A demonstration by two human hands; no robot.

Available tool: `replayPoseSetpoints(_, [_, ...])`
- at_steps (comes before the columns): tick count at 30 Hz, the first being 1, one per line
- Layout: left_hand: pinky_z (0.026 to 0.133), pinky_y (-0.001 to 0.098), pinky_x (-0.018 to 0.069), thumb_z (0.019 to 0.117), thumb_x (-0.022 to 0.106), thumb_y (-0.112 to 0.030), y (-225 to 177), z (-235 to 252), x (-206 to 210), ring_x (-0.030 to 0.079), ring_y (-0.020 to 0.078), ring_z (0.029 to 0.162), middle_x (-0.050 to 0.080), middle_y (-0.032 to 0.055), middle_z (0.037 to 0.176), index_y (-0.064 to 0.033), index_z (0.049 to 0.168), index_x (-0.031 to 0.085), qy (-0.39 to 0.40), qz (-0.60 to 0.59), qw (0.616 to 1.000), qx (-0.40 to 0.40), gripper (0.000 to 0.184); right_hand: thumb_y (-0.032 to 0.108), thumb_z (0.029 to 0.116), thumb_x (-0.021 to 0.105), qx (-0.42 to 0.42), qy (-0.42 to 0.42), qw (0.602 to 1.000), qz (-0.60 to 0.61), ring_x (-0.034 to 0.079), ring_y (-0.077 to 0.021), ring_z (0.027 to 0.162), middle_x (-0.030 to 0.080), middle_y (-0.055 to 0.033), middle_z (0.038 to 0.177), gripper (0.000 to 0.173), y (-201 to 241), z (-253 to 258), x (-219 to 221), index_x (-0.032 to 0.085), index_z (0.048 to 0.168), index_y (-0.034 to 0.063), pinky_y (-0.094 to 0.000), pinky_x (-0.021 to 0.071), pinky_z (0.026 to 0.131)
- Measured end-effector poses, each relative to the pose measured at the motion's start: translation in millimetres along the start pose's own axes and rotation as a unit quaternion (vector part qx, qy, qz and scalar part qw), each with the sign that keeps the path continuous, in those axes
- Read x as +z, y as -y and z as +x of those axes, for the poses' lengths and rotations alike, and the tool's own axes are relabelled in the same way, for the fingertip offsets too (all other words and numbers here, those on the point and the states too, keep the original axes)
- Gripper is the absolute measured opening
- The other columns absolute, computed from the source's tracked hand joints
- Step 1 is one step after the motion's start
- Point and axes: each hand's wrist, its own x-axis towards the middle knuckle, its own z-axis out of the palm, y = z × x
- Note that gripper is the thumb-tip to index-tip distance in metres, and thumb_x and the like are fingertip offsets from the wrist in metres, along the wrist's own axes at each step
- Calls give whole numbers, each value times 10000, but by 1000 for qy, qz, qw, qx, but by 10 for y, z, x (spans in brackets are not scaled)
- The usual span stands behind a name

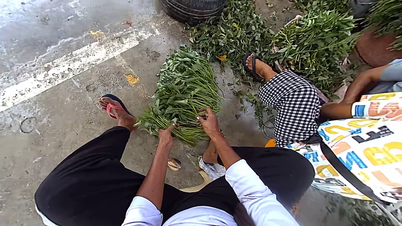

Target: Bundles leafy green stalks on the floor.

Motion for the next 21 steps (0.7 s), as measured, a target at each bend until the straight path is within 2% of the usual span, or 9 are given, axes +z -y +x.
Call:
replayPoseSetpoints(4, [751,360,594,854,680,167,94,-45,20,660,201,805,654,148,966,56,1174,565,10,64,997,33,358,9,916,735,-46,-18,997,-66,707,-344,866,692,-218,1098,311,41,-89,74,621,1204,-15,-515,597,769])
replayPoseSetpoints(7, [760,323,587,806,729,171,153,-101,68,657,173,834,653,154,986,72,1147,587,-11,116,990,82,383,31,925,735,-81,7,995,-49,709,-327,868,700,-214,1091,270,134,-193,235,644,1171,-34,-491,598,794])
replayPoseSetpoints(9, [787,320,573,795,745,163,175,-131,88,653,171,864,657,161,996,77,1140,589,-28,138,984,106,388,40,939,718,-101,30,994,-34,707,-302,895,705,-199,1084,232,195,-272,387,666,1152,-37,-460,591,837])
replayPoseSetpoints(11, [803,335,569,794,746,161,186,-137,83,653,186,889,656,176,1014,85,1155,588,-41,141,983,111,401,12,937,707,-119,33,992,-22,704,-289,868,707,-194,1070,200,232,-329,500,679,1128,-37,-446,591,818])
replayPoseSetpoints(13, [835,365,570,802,752,149,177,-131,65,655,213,927,649,202,1064,87,1209,557,-47,126,986,97,455,-22,931,688,-131,21,991,-31,708,-301,864,710,-197,1070,185,243,-330,515,687,1115,-36,-460,595,813])
replayPoseSetpoints(15, [790,373,584,793,763,142,170,-116,54,664,226,873,656,200,1028,80,1182,568,-62,100,989,85,439,-31,926,682,-151,-4,985,-78,711,-344,927,704,-213,1098,193,224,-287,454,696,1118,-32,-512,591,834])
replayPoseSetpoints(17, [772,368,583,797,754,147,162,-121,65,658,221,854,655,190,1014,71,1164,579,-77,89,990,79,414,-38,920,675,-188,-39,971,-143,716,-386,941,700,-220,1112,199,191,-255,384,705,1116,-19,-565,586,777])
replayPoseSetpoints(21, [768,365,564,806,734,147,181,-127,79,647,215,851,658,181,1000,61,1123,618,-99,117,984,85,348,-30,926,667,-267,-86,938,-202,730,-354,858,705,-202,1074,185,267,-311,371,730,1097,3,-505,602,673])
